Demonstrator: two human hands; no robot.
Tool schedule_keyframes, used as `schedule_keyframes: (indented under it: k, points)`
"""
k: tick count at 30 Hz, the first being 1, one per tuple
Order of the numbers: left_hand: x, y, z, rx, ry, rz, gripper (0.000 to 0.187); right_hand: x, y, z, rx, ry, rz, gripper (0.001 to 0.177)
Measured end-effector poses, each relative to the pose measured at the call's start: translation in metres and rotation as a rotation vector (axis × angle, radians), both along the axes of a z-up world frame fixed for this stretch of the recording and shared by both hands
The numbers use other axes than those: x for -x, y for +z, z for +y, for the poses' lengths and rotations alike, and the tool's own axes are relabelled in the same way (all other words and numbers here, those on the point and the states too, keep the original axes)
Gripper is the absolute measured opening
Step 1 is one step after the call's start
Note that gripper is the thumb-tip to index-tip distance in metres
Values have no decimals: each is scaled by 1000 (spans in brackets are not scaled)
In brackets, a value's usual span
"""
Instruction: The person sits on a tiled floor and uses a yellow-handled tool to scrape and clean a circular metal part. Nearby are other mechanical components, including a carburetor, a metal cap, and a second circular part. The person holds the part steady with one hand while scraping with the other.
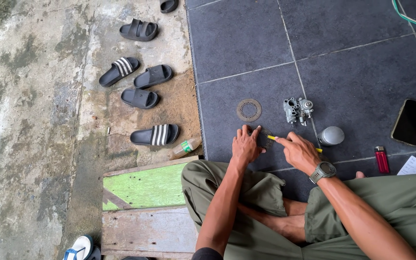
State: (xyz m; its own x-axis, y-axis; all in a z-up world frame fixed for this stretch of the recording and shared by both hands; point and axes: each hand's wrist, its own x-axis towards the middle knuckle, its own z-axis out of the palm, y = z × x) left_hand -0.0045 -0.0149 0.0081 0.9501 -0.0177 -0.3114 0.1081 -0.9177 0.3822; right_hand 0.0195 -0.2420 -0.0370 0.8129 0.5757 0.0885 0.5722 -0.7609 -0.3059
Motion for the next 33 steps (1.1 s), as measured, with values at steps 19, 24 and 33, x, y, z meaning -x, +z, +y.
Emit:
schedule_keyframes:
  k: [19,24,33]
  points:
    - [-3,-3,-8,-67,-9,-3,89,-3,3,0,-16,2,13,32]
    - [1,14,-13,-87,-13,8,88,2,14,8,-125,-36,104,24]
    - [0,15,-14,-83,-19,-2,88,-3,-6,3,-25,7,22,30]
